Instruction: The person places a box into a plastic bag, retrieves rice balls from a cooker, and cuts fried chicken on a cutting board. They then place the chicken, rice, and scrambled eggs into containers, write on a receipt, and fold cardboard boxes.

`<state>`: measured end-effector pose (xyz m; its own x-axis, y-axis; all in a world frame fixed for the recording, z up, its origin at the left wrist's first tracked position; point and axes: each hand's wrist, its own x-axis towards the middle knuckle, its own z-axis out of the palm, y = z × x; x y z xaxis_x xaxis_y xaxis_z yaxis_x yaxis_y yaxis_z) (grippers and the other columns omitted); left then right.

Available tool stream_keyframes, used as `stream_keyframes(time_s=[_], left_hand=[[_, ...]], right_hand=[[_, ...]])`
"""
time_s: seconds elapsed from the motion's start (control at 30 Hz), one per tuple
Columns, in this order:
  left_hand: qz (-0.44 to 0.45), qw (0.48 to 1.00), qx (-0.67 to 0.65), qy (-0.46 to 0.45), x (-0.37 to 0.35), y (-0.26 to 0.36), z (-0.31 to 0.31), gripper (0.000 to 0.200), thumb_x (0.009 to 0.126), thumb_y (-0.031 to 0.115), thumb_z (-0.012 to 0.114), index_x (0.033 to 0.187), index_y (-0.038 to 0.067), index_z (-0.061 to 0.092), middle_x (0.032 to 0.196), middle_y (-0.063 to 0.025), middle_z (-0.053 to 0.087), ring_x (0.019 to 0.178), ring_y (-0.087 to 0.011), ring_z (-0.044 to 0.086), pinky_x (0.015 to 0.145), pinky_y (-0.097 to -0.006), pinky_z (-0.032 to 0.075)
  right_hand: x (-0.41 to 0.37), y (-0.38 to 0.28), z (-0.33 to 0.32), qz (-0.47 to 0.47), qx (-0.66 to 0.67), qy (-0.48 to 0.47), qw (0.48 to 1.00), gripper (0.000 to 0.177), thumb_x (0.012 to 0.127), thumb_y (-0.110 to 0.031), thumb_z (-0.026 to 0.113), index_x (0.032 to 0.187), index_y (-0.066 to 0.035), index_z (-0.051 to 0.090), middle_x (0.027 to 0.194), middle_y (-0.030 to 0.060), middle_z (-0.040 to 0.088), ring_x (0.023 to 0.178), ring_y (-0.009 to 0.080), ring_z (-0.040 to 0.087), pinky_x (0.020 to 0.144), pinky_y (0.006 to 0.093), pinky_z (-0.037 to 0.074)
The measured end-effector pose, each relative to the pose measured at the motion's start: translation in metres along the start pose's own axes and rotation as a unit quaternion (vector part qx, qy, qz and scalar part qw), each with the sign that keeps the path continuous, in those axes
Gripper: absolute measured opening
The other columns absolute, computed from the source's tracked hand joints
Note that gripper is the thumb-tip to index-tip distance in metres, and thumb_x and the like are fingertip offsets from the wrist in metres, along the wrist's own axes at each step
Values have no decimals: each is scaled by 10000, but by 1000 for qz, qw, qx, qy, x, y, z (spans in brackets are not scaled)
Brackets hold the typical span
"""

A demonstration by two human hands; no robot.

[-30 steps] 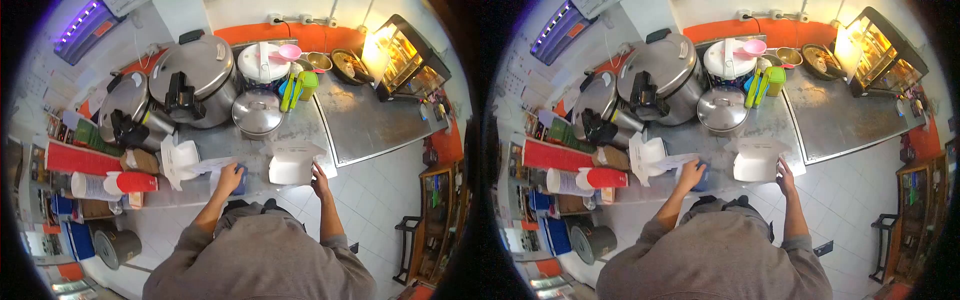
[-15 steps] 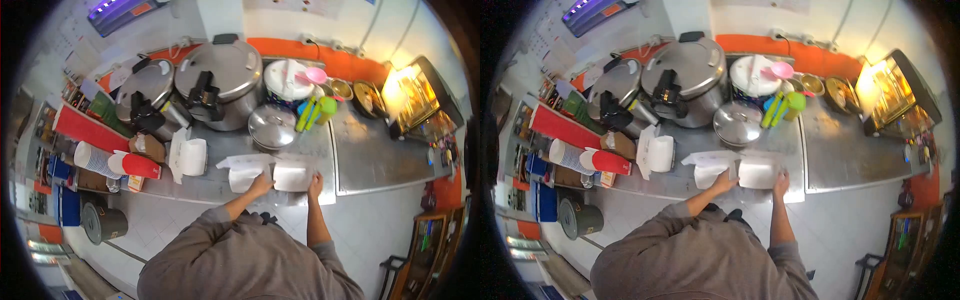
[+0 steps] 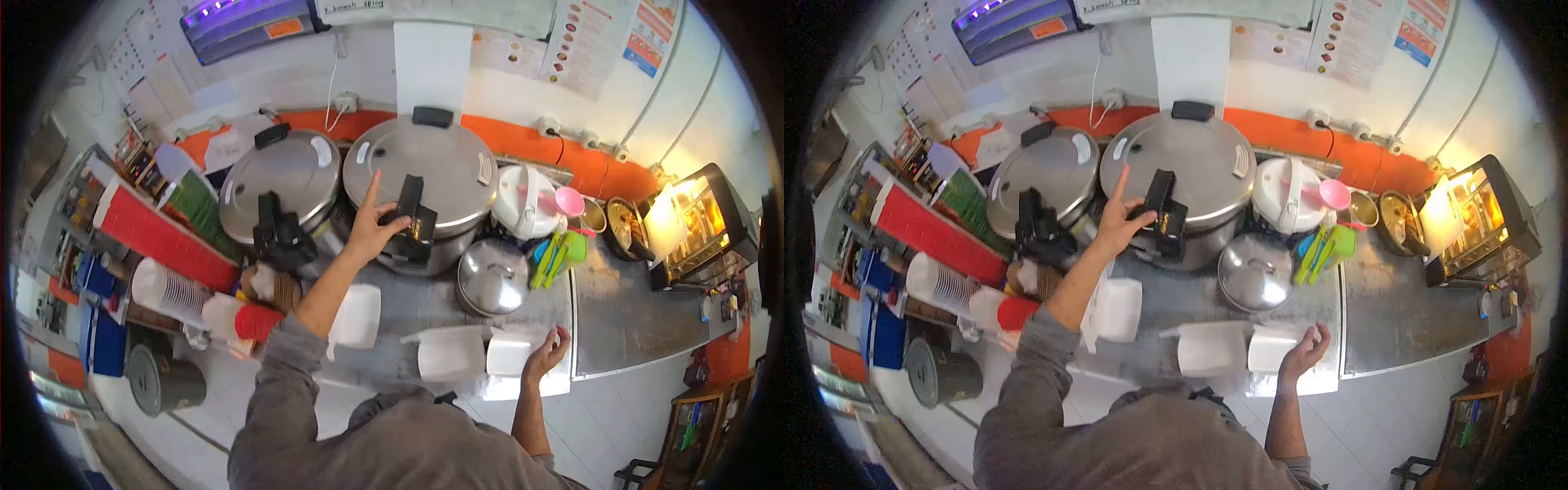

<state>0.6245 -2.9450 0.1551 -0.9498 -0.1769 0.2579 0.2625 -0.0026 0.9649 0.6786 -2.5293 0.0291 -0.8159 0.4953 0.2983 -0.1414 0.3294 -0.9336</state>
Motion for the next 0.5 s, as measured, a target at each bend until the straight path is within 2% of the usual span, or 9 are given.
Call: stream_keyframes(time_s=[0.1, 0.13, 0.17, 0.23, 0.3, 0.33, 0.4, 0.43, 0.5], left_hand=[[50, 997, 49, -31, 51, 103, 5, 1197, 732, 133, 816, 1481, 66, -115, 1139, -175, 629, 1055, -215, 597, 910, -353, 468], [122, 977, 169, -40, 76, 135, 4, 1310, 619, 347, 886, 1480, 14, -44, 1172, -207, 615, 1078, -267, 596, 952, -381, 442], [151, 950, 272, -11, 115, 144, -1, 1349, 547, 450, 883, 1468, -27, 20, 1187, -229, 602, 1091, -290, 591, 969, -380, 432], [181, 912, 367, 13, 176, 170, -8, 1408, 474, 554, 880, 1456, -67, 84, 1201, -250, 589, 1104, -313, 587, 986, -379, 421], [250, 945, 166, -127, 211, 213, -12, 813, 723, 320, 786, 1375, -4, 424, 1130, -141, 651, 996, -270, 606, 928, -332, 452], [249, 946, 163, -131, 232, 219, -17, 813, 723, 320, 786, 1375, -4, 424, 1130, -141, 651, 996, -270, 606, 928, -332, 452], [250, 940, 180, -148, 273, 223, -27, 684, 727, 333, 775, 1257, -23, 529, 1092, -141, 664, 975, -254, 610, 897, -320, 459], [251, 937, 188, -156, 289, 224, -30, 627, 729, 339, 769, 1198, -33, 581, 1073, -141, 671, 965, -246, 612, 882, -313, 463], [254, 933, 189, -171, 300, 226, -32, 578, 731, 345, 763, 1139, -43, 633, 1053, -141, 677, 954, -238, 614, 867, -307, 466]], right_hand=[[18, -38, 75, -134, 14, -47, 990, 197, 902, -60, 547, 1089, -4, 569, 1101, 94, 575, 1022, 199, 534, 862, 300, 410], [28, -67, 106, -194, 19, -108, 975, 184, 892, -51, 565, 1069, -2, 576, 1066, 101, 588, 989, 211, 553, 839, 312, 423], [39, -92, 138, -299, -46, -125, 945, 144, 865, -28, 585, 1006, 0, 598, 1014, 118, 600, 957, 238, 562, 827, 325, 430], [58, -139, 203, -333, -95, -241, 907, 145, 795, -63, 649, 929, -8, 633, 981, 147, 627, 967, 303, 583, 857, 361, 447], [72, -163, 271, -291, -171, -389, 857, 209, 762, -119, 686, 942, -18, 653, 1002, 159, 647, 975, 339, 607, 856, 382, 473], [80, -158, 309, -238, -210, -467, 825, 249, 750, -149, 700, 961, -23, 660, 1022, 163, 654, 982, 353, 618, 852, 393, 487], [98, -116, 389, -266, -334, -548, 719, 300, 714, -188, 740, 967, -42, 676, 1055, 136, 663, 988, 329, 637, 843, 407, 506], [100, -119, 406, -262, -339, -547, 720, 300, 714, -188, 740, 967, -42, 676, 1055, 136, 663, 988, 329, 637, 843, 407, 506], [97, -124, 432, -255, -580, -582, 510, 435, 695, -156, 759, 1111, -97, 646, 984, 118, 689, 988, 289, 645, 857, 410, 502]])
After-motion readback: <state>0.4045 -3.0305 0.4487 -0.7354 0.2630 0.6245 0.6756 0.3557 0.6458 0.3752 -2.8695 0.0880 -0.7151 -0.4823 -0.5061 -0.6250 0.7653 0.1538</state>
